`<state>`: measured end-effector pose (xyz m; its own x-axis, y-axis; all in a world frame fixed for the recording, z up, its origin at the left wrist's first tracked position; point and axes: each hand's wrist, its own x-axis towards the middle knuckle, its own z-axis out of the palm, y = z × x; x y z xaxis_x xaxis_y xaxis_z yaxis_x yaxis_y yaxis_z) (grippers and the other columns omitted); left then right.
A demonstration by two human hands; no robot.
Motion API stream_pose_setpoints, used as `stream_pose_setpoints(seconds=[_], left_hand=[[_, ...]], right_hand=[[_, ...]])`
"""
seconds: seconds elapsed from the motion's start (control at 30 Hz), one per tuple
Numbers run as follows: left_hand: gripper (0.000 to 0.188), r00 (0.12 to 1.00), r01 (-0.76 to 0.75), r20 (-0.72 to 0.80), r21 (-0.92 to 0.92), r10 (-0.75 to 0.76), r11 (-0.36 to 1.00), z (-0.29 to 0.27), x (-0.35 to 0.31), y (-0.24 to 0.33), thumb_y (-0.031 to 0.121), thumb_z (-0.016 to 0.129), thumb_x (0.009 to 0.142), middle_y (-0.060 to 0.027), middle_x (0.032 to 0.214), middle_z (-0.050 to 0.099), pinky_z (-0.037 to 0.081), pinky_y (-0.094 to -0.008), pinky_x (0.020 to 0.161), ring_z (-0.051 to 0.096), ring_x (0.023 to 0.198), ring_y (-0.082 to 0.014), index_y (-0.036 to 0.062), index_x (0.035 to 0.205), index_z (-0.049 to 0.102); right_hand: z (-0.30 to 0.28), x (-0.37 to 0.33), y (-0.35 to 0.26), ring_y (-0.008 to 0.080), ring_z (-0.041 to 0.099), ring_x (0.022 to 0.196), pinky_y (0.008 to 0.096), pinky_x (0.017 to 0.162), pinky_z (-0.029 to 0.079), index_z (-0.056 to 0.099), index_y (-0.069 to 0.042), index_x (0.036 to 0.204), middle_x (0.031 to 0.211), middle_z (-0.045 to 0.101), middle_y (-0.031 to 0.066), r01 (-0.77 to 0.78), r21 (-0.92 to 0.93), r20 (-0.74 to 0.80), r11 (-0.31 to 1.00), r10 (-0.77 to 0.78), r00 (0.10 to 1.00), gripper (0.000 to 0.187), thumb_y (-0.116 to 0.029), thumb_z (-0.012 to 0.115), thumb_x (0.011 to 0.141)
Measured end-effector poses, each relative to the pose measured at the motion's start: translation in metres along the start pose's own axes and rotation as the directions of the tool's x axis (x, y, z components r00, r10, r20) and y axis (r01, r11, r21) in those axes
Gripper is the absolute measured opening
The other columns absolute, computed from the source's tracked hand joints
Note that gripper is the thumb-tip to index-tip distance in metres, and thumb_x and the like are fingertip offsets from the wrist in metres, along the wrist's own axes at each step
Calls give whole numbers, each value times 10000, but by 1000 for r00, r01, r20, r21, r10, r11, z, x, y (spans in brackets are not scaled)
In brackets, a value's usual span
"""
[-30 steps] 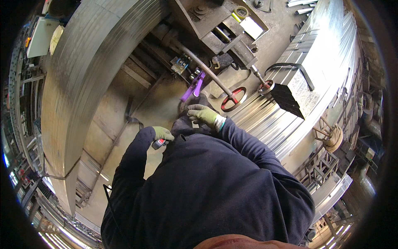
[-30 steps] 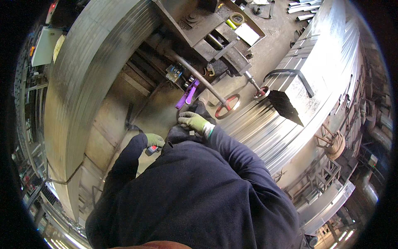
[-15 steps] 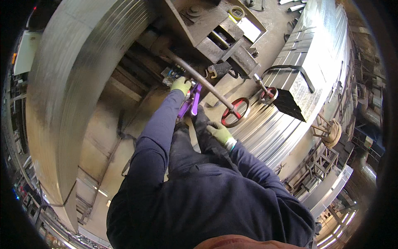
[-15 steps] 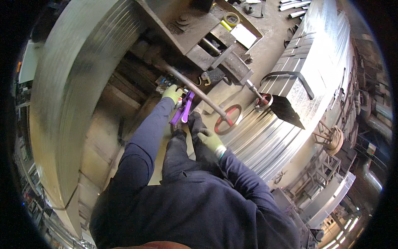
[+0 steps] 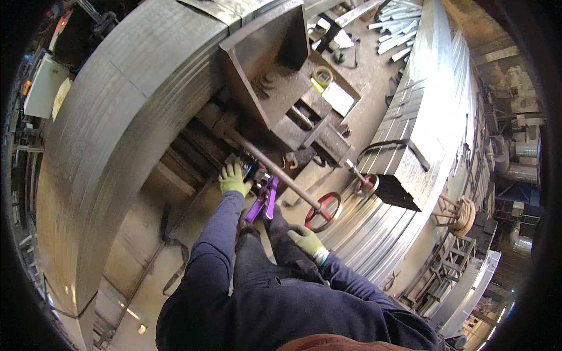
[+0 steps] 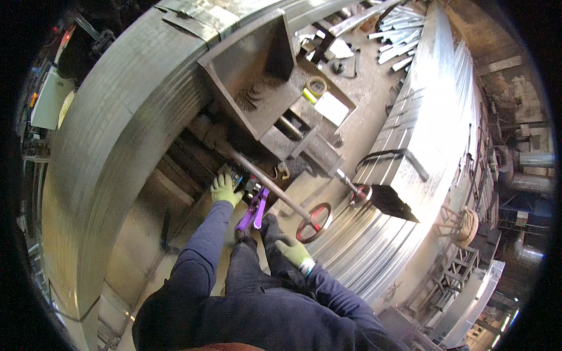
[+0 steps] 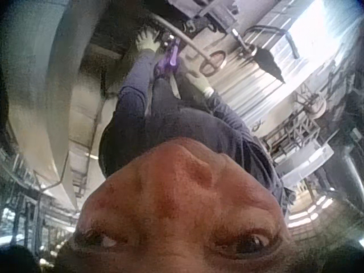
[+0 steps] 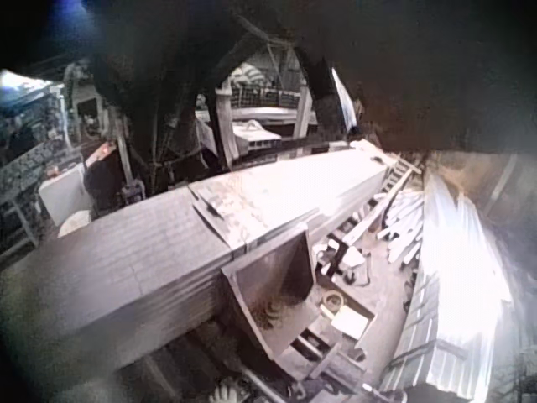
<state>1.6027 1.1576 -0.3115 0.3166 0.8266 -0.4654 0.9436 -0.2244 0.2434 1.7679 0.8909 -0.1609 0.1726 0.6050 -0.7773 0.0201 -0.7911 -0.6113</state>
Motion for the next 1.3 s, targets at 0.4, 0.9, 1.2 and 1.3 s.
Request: stream_pose_setpoints(seconds=[0.4,0.9,1.2,1.3], left_hand=[[931,972,-2,-216,-389,-89,921,-83,-96,-45,341,809,759,-205,1486,467,401,-592,1104,426,1379,-457,222,1555,341],[946,647,-155,-754,-269,-108,951,-247,-304,-75,411,833,758,-190,1486,501,363,-563,1138,493,1346,-382,144,1556,399],[667,852,-405,-493,-405,177,820,-340,-328,-117,420,758,894,-219,1381,613,442,-482,1095,566,1298,-384,53,1420,577],[636,747,-126,-662,-228,-59,966,-389,-313,-188,365,725,916,-229,1434,579,392,-469,1156,522,1357,-384,38,1435,557]], right_hand=[[23,11,-110,209,575,1274,324,1092,452,514,6,1469,1406,592,118,442,-235,171,866,-410,896,509,-235,627,1035],[171,-70,-277,201,627,1087,357,906,534,545,-123,1404,1236,651,46,-139,723,528,676,-413,742,452,-406,587,1054],[152,-74,-282,290,664,1128,475,915,603,536,-93,1370,1248,659,104,82,719,440,691,-543,715,406,-142,677,992],[134,-73,-277,283,697,1080,471,894,620,508,-102,1394,1240,666,91,40,720,469,693,-529,707,423,-77,657,999]])
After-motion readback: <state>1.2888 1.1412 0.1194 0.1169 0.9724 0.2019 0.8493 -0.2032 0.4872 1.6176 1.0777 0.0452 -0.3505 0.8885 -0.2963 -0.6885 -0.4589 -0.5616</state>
